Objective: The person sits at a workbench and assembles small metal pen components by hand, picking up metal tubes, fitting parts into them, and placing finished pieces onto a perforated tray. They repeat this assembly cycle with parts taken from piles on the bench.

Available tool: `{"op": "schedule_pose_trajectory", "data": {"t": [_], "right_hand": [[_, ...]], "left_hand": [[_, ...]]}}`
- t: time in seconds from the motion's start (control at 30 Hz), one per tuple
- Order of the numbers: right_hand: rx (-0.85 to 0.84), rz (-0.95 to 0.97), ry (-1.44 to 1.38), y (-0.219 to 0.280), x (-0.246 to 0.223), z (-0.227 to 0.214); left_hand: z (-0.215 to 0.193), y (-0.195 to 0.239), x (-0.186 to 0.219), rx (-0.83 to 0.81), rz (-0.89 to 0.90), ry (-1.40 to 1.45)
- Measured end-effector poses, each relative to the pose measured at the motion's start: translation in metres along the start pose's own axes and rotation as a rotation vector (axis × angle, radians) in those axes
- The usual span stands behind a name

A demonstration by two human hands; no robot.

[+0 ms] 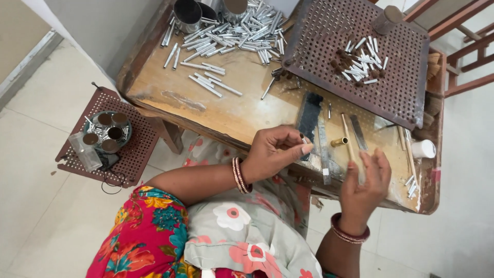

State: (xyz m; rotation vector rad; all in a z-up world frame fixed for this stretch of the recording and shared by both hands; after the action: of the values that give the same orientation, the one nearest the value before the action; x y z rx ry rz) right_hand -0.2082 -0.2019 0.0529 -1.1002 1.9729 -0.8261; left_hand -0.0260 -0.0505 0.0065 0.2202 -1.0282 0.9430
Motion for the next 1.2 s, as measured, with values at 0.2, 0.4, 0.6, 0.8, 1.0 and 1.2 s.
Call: {"op": "schedule_pose_trajectory", "data": {"t": [0.2, 0.4, 0.6, 0.8, 1.0, 1.2], "right_hand": [[-0.028, 0.241, -0.841, 0.03, -0.064, 0.016], [0.058, 0.262, -0.822, 0.031, -0.059, 0.022], [0.074, 0.222, -0.822, 0.035, -0.058, 0.025], [0.101, 0.184, -0.848, 0.04, -0.06, 0.021], [0.142, 0.179, -0.887, 0.049, -0.056, 0.022], [0.176, 0.071, -0.587, 0.05, -0.049, 0.024]], "left_hand": [[0.021, 0.013, 0.028, -0.157, 0.185, -0.181], [0.024, 0.012, 0.034, -0.161, 0.154, -0.165], [0.022, 0.008, 0.032, -0.15, 0.05, -0.154], [0.023, 0.014, 0.025, -0.157, -0.051, -0.011], [0.023, 0.02, 0.015, -0.156, -0.101, 0.048], [0.023, 0.016, 0.015, -0.204, -0.025, 0.005]]}}
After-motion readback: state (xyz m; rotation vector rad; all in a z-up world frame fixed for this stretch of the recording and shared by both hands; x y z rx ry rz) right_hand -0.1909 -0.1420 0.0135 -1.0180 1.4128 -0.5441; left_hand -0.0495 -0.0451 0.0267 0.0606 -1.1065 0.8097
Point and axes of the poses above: each hand's wrist, its own y-axis away from the middle knuckle, its own z-axis out of the palm, x = y × z, the point moved 5 cm from there along -y, towards the middle knuckle, and after that the axes turned 11 degrees about x, right-handed, at the moved point
